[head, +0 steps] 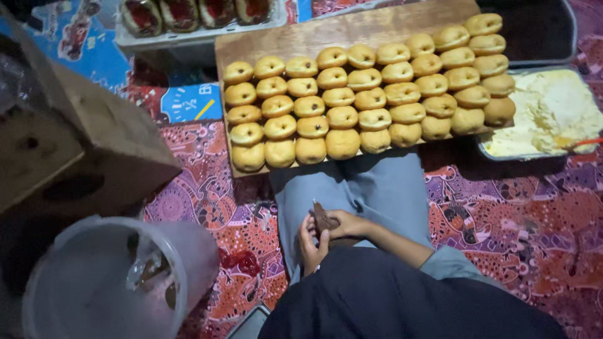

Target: The person fills rows of small round buns with a dark filling using a piping bag. The person switches to a red piping bag partway through and continues filling the remaining buns.

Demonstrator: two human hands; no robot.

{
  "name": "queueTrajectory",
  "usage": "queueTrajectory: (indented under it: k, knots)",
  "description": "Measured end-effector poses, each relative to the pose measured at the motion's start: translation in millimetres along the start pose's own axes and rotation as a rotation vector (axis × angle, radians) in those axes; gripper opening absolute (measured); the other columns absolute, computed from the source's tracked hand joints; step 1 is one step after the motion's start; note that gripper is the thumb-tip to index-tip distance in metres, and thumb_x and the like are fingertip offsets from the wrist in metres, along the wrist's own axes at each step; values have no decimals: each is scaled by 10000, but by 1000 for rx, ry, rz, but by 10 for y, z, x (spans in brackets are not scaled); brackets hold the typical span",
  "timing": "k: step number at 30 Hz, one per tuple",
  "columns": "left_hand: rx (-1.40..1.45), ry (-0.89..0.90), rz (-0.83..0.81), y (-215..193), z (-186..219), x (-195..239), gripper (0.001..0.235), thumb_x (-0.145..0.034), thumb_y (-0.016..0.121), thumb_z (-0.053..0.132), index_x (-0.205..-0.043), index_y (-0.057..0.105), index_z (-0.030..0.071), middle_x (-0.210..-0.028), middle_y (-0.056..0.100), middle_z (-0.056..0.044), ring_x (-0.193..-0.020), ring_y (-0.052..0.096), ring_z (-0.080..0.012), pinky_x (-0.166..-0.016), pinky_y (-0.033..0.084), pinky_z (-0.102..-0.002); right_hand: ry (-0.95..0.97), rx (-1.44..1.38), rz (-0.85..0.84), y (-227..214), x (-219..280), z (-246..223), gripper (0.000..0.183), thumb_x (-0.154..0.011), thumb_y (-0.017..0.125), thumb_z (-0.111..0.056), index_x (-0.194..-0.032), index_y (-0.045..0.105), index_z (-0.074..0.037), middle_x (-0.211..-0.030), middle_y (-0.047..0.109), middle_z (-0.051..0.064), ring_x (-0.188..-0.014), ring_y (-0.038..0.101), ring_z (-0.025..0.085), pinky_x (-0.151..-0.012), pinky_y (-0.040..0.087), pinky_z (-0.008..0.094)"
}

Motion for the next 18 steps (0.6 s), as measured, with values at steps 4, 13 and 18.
queueTrajectory:
  k: [4,13,18]
  knots:
    - [153,-263,-127,147,-254,-120,653,-887,774,172,-1442,482,-8,-1305,629,-175,-1176,629,-233,-988,520,-369,95,-308,143,-271,-43,233,425,-812,795,-139,-1192,669,4,-1105,725,82,-1012,678,182,-930,546,360]
    - [378,-377,-412,1216,115,-151,650,-876,777,173,-1434,494,-3,-1291,645,-164,-1167,640,-230,-988,523,-369,-124,-622,474,-926,486,134,360,-826,753,-140,-1145,642,-18,-1030,693,90,-944,691,198,-884,565,377]
    - [399,-404,-544,1890,453,-89,648,-871,779,173,-1429,500,1,-1283,653,-158,-1162,646,-229,-987,525,-369,-144,-450,747,-1492,1316,-76,371,-847,756,-152,-1176,653,-15,-1030,689,75,-939,677,178,-880,550,351]
Point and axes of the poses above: each hand's wrist, its own x-axis away from the middle knuckle, its own y-axis out of the palm, z = x × y, the point moved 10 cm from there along -x, towards the middle knuckle
